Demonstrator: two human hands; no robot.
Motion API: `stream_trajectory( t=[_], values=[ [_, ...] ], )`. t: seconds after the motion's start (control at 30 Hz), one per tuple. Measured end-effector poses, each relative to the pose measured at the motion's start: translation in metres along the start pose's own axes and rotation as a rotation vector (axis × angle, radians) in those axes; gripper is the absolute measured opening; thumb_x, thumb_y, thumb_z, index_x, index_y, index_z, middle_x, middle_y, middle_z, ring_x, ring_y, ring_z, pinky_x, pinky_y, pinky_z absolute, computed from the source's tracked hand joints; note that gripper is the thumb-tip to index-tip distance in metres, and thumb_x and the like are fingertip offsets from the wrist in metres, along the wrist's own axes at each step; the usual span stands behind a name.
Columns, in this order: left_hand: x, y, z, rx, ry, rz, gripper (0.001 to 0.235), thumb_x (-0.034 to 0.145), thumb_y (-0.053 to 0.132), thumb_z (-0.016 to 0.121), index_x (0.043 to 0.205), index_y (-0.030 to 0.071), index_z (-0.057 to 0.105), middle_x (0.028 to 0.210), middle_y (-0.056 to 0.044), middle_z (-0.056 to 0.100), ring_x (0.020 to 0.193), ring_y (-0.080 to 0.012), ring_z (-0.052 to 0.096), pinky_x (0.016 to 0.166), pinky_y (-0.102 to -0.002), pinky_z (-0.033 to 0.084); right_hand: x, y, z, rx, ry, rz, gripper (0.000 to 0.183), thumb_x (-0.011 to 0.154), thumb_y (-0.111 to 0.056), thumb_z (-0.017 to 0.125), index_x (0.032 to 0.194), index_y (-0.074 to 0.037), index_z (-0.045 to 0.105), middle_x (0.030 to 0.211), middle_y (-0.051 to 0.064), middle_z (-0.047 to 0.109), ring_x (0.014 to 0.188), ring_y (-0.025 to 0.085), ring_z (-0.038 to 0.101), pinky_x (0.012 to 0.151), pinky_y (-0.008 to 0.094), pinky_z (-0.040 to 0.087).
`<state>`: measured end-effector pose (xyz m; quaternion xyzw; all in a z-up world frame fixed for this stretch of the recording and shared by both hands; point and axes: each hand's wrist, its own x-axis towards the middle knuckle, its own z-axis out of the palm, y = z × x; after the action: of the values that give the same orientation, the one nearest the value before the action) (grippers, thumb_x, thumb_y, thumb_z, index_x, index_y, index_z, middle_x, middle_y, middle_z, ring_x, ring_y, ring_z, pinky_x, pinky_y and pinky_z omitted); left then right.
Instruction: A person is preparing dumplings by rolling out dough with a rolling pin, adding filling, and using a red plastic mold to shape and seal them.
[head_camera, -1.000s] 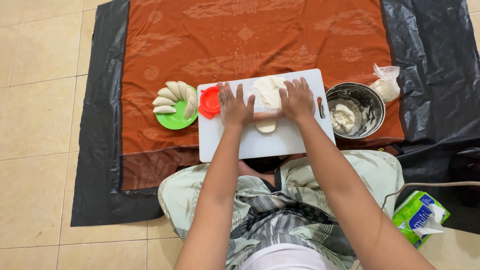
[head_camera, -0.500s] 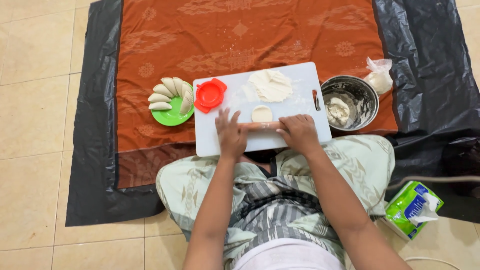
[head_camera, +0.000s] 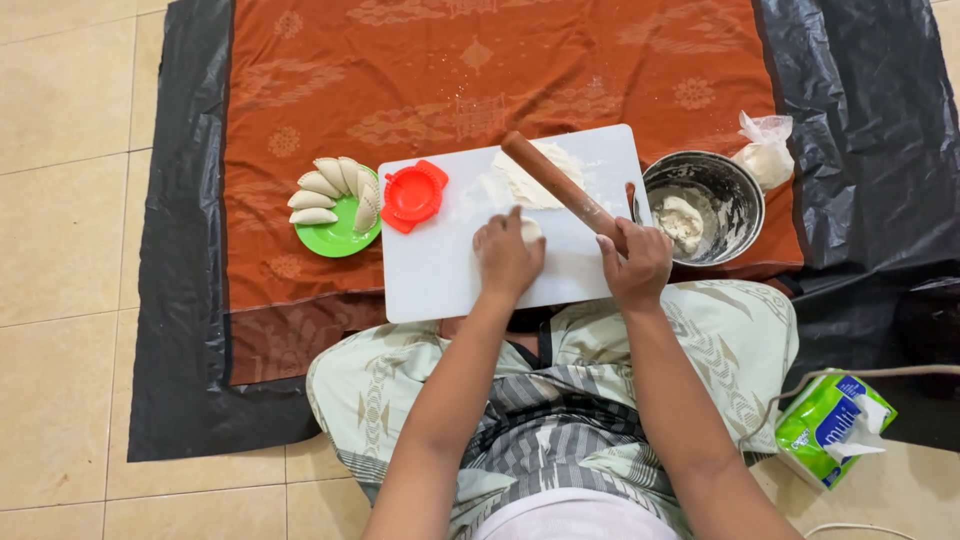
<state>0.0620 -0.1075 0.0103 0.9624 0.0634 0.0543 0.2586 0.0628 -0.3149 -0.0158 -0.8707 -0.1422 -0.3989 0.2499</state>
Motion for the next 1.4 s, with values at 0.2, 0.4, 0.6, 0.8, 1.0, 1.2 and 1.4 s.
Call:
stream_trajectory(
  t=[0.2,0.4,0.6,0.8,1.0,1.2,1.4],
  values=[
    [0.042,-0.042,0.030,-0.066,-0.117,-0.126,0.044,0.074,0.038,0.082,0.107,0.008,0.076,0.092,-0.016,0.070,0.092,-0.0419,0.074,0.079,-0.053,0.058,-0.001,0.000,-0.001,0.043,-0.034,-0.006,0.041,0.100,-0.047,0.070,0.114,-0.009,0.072,0.085,0.004,0.062,0.078,0.024,0.062,0.075,0.040,0.049],
    [0.016,-0.019,-0.020,-0.425,-0.187,-0.102,0.034,0.092,0.032,0.067,0.116,0.008,0.071,0.101,-0.021,0.074,0.104,-0.0431,0.071,0.089,-0.053,0.055,-0.003,-0.003,0.000,0.114,-0.003,0.091,0.038,0.099,-0.043,0.074,0.113,-0.008,0.073,0.084,0.006,0.062,0.077,0.026,0.063,0.077,0.040,0.051],
    [-0.014,-0.031,-0.072,-0.448,0.377,-0.130,0.020,0.093,0.021,0.071,0.105,0.004,0.071,0.085,-0.020,0.074,0.085,-0.0390,0.074,0.078,-0.048,0.059,-0.004,0.002,0.002,0.134,-0.010,0.100,0.037,0.098,-0.043,0.076,0.113,-0.009,0.074,0.086,0.007,0.065,0.079,0.026,0.065,0.077,0.041,0.052],
    [-0.015,-0.064,-0.067,-0.330,0.217,-0.386,0.031,0.096,0.031,0.067,0.119,0.010,0.067,0.097,-0.018,0.078,0.096,-0.0357,0.075,0.084,-0.048,0.058,-0.005,0.005,0.005,0.168,0.004,0.127,0.035,0.095,-0.041,0.080,0.112,-0.010,0.075,0.083,0.007,0.063,0.077,0.029,0.065,0.077,0.042,0.052],
    [0.006,-0.067,-0.006,-0.125,0.569,0.508,0.024,0.099,0.016,0.057,0.115,0.004,0.070,0.105,-0.015,0.071,0.103,-0.0349,0.068,0.096,-0.044,0.051,-0.008,0.008,0.005,0.178,-0.012,0.133,0.036,0.094,-0.039,0.081,0.112,-0.009,0.075,0.083,0.008,0.063,0.077,0.030,0.065,0.075,0.043,0.052],
    [0.038,-0.032,-0.005,-0.293,-0.091,0.356,0.056,0.105,0.028,0.048,0.154,0.005,0.037,0.151,-0.021,0.051,0.143,-0.0347,0.047,0.126,-0.047,0.026,-0.006,0.004,0.001,0.210,-0.020,0.138,0.033,0.093,-0.037,0.082,0.111,-0.010,0.075,0.083,0.006,0.063,0.075,0.029,0.065,0.076,0.041,0.051],
    [0.038,-0.060,0.020,-0.299,-0.151,0.327,0.054,0.105,0.031,0.048,0.155,0.012,0.038,0.143,-0.022,0.057,0.137,-0.0448,0.048,0.119,-0.058,0.035,-0.004,0.002,-0.002,0.221,-0.041,0.135,0.033,0.095,-0.037,0.081,0.111,-0.010,0.074,0.083,0.007,0.063,0.076,0.029,0.065,0.076,0.042,0.051]
  ],
)
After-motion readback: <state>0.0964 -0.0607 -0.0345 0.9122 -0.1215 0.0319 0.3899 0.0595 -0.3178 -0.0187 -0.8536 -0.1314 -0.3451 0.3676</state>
